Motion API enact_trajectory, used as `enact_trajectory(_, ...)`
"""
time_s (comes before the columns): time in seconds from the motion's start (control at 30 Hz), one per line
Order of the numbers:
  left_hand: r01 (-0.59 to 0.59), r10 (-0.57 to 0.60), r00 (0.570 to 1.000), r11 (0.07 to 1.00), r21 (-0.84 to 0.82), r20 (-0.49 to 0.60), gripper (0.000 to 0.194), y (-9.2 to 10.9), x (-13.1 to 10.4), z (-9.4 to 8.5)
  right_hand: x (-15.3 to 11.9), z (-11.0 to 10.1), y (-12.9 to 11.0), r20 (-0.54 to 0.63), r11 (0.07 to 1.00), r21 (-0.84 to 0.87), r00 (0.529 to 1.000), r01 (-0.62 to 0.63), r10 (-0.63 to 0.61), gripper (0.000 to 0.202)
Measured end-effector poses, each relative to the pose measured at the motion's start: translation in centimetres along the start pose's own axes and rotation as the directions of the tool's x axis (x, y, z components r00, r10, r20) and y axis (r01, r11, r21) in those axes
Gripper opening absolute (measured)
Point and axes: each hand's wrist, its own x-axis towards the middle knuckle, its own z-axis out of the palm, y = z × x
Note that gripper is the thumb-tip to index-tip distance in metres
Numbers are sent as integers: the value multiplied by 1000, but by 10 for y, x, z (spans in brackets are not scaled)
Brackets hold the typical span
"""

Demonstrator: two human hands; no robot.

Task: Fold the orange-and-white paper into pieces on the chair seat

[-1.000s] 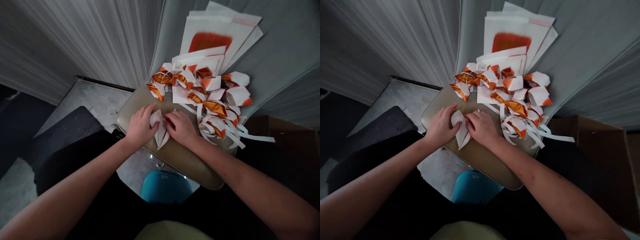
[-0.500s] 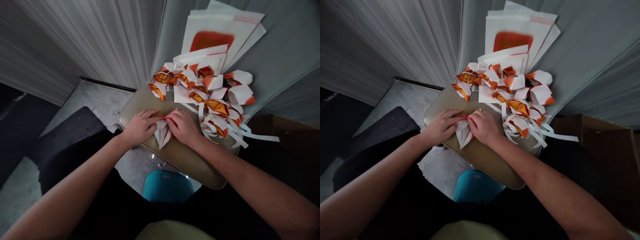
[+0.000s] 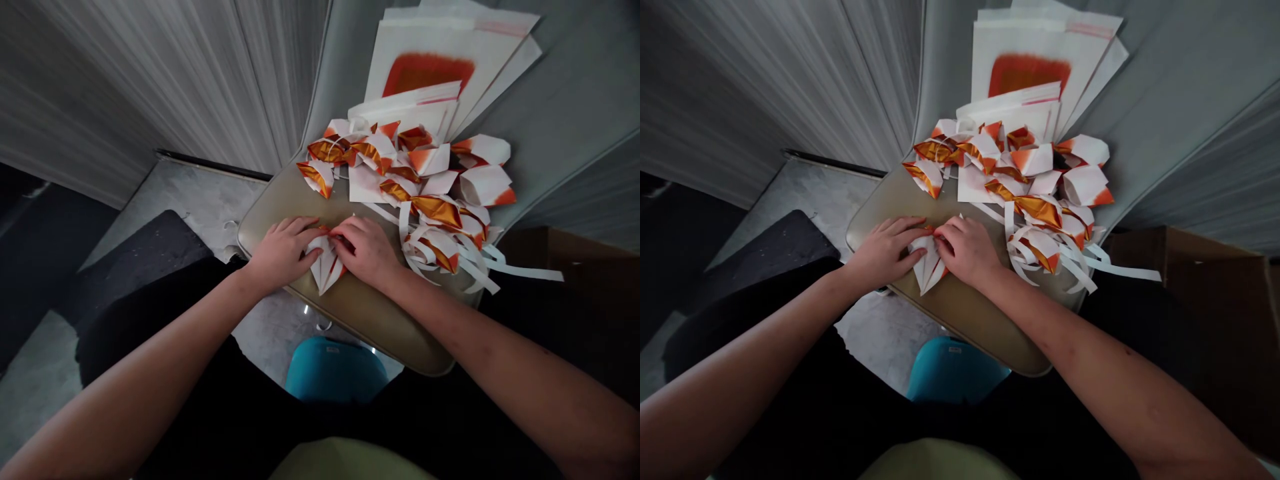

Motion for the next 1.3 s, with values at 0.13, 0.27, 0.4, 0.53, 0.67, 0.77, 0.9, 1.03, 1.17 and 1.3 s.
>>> enact_trajectory(0.13,20,-19,999,1000,18,-44,39,3,-1,4,0,-1,-1,16,1000,-4,1000,-8,9,16)
enact_trajectory(0.27,34,-31,997,998,50,-64,40,6,-1,8,1,-1,-1,34,1000,-12,999,-14,14,17)
enact_trajectory(0.4,30,-27,998,998,53,-51,42,5,-1,8,0,-1,-2,20,999,-33,1000,-5,6,18)
enact_trajectory(0.53,28,-26,999,998,50,-46,44,5,-1,8,0,0,-1,7,999,-36,1000,11,-10,18)
enact_trajectory(0.67,29,-26,999,997,66,-42,45,5,-2,9,0,-1,-1,9,999,-34,1000,3,-3,19)
enact_trajectory(0.77,32,-29,999,996,82,-31,44,6,-2,10,-1,-1,-3,34,998,-64,999,4,-2,23)
enact_trajectory(0.9,36,-35,999,994,107,-15,45,7,-2,9,-2,0,-6,45,991,-134,999,18,-12,27)
enact_trajectory(1.03,47,-46,999,992,114,-16,47,8,-2,11,-2,0,-6,49,991,-133,999,3,3,27)
enact_trajectory(1.17,60,-59,998,991,123,-11,50,8,-3,12,-1,0,-6,62,992,-129,998,-10,18,29)
enact_trajectory(1.3,72,-71,997,987,144,-14,50,9,-3,12,-1,-1,-7,56,991,-134,998,-6,13,29)
